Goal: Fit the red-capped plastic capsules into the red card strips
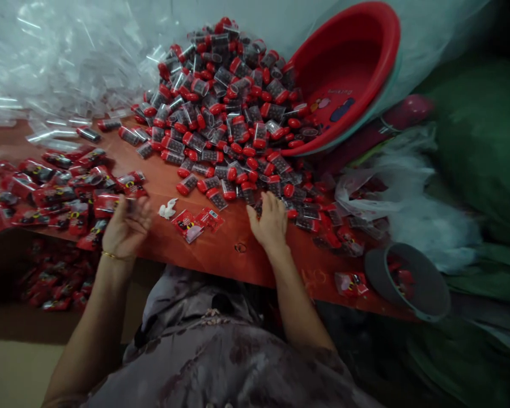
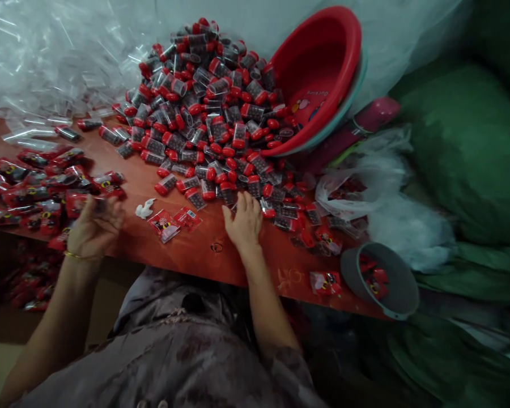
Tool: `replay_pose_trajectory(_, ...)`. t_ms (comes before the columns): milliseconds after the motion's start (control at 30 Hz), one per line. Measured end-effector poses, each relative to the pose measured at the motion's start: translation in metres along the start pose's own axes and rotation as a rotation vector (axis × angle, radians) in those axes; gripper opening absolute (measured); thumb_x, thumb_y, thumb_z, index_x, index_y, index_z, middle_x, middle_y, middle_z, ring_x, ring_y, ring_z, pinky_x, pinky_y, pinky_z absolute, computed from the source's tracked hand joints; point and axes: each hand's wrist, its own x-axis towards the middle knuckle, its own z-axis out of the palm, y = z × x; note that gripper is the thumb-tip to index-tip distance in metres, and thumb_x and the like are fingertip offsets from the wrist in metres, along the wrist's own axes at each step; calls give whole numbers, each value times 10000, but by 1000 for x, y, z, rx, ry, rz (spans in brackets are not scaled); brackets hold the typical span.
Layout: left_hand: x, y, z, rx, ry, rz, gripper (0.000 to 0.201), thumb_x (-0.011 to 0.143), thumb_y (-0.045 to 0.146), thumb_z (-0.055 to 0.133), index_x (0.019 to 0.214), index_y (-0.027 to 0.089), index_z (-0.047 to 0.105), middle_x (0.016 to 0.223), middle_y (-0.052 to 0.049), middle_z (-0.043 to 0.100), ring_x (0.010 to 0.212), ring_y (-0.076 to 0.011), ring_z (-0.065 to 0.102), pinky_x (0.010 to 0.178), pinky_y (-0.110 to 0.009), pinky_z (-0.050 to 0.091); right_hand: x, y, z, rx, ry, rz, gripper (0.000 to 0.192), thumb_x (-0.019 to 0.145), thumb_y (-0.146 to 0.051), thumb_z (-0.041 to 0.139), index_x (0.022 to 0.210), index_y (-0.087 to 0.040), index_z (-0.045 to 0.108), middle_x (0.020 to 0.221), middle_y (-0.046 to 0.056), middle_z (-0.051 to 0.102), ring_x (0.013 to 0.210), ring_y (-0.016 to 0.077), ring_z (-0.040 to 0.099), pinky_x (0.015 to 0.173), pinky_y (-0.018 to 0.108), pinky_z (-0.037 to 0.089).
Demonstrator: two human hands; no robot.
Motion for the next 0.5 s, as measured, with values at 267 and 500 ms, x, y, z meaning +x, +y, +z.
replay_pose_trajectory(267, -1, -47, 9, 794, -206, 567, 454, 654, 506, 711, 944, 160, 670, 1039, -120, 698, 1047, -280, 616, 946, -459, 454, -49, 22, 8, -112, -67, -22, 477, 879, -391, 463, 1271, -121, 494, 1372, 179, 474, 1271, 320, 385, 1007, 521, 327)
replay_pose_trajectory(500, -7, -119, 35, 1922, -460, 998, 285, 785, 350, 628, 1017, 199, 696, 1352, -149, 515, 1350, -376, 305, 1097, -608, 149, -66, 18, 3, -67, 59, -14, 430, 892, -397, 452, 1196, -107, 546, 1338, 216, 491, 1285, 323, 387, 980, 496, 369)
